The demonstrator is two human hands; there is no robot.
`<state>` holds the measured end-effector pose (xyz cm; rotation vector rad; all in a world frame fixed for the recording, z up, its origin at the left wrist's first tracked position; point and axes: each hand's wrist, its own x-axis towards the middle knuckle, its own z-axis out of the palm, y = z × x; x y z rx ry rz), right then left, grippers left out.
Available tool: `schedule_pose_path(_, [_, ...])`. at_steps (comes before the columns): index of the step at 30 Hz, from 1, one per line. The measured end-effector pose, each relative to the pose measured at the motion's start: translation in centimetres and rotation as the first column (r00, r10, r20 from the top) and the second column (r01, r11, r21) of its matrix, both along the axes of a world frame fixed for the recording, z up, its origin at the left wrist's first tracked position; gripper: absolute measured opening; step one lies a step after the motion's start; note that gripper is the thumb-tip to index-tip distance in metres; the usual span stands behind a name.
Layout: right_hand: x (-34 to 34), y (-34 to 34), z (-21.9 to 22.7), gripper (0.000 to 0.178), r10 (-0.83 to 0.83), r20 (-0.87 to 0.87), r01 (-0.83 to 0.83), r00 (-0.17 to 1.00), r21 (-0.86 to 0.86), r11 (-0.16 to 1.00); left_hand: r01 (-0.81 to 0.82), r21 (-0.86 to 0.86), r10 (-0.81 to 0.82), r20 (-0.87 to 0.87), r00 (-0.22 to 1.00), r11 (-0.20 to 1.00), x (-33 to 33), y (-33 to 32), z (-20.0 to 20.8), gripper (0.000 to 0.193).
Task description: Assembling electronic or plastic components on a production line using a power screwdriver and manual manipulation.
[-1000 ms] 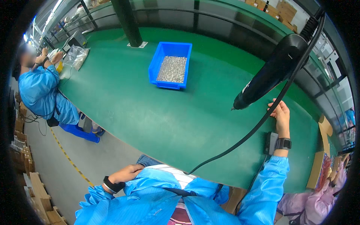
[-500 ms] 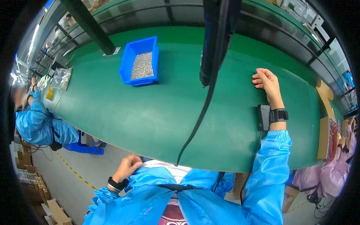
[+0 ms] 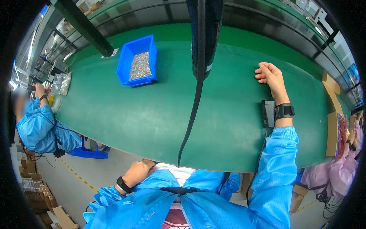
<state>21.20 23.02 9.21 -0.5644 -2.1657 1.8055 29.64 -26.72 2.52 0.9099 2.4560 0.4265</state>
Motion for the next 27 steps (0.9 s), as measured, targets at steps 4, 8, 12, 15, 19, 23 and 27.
schedule_pose_path(4, [0.0,0.1,0.1,0.026,0.003,-0.011,-0.003,1.0,0.0,1.0,0.047,-0.187,-0.045,0.015,0.999,0.981,0.2,0.1,-0.4,0.022])
schedule_pose_path(8, [0.3,0.3,-0.1,0.026,-0.004,-0.001,0.004,1.0,-0.006,1.0,0.09,-0.308,-0.055,0.12,0.991,0.947,0.1,-0.3,-0.1,0.023])
schedule_pose_path(12, [0.1,0.2,-0.2,0.026,0.017,0.007,-0.017,1.0,0.006,1.0,-0.012,-0.227,0.039,0.114,0.993,0.974,0.3,-2.0,-2.1,0.023])
schedule_pose_path(15, [0.3,0.3,0.0,0.027,0.014,0.004,-0.014,1.0,0.008,1.0,-0.096,-0.009,0.093,0.361,0.928,0.995,-0.5,-2.8,-1.4,0.023])
schedule_pose_path(19, [0.6,0.0,0.2,0.027,-0.015,-0.005,0.015,1.0,0.03,0.999,-0.004,-0.066,0.017,0.209,0.978,0.998,0.1,-2.5,-1.4,0.017])
schedule_pose_path(23, [0.1,-0.6,0.4,0.027,-0.012,0.008,0.011,1.0,0.016,1.0,-0.088,-0.155,0.079,-0.066,0.995,0.984,1.5,-2.3,-2.6,0.011])
schedule_pose_path(27, [0.5,0.0,0.5,0.028,-0.03,0.02,0.029,0.999,0.042,0.999,-0.295,0.096,0.269,0.213,0.939,0.951,0.9,-4.0,-3.9,0.017])
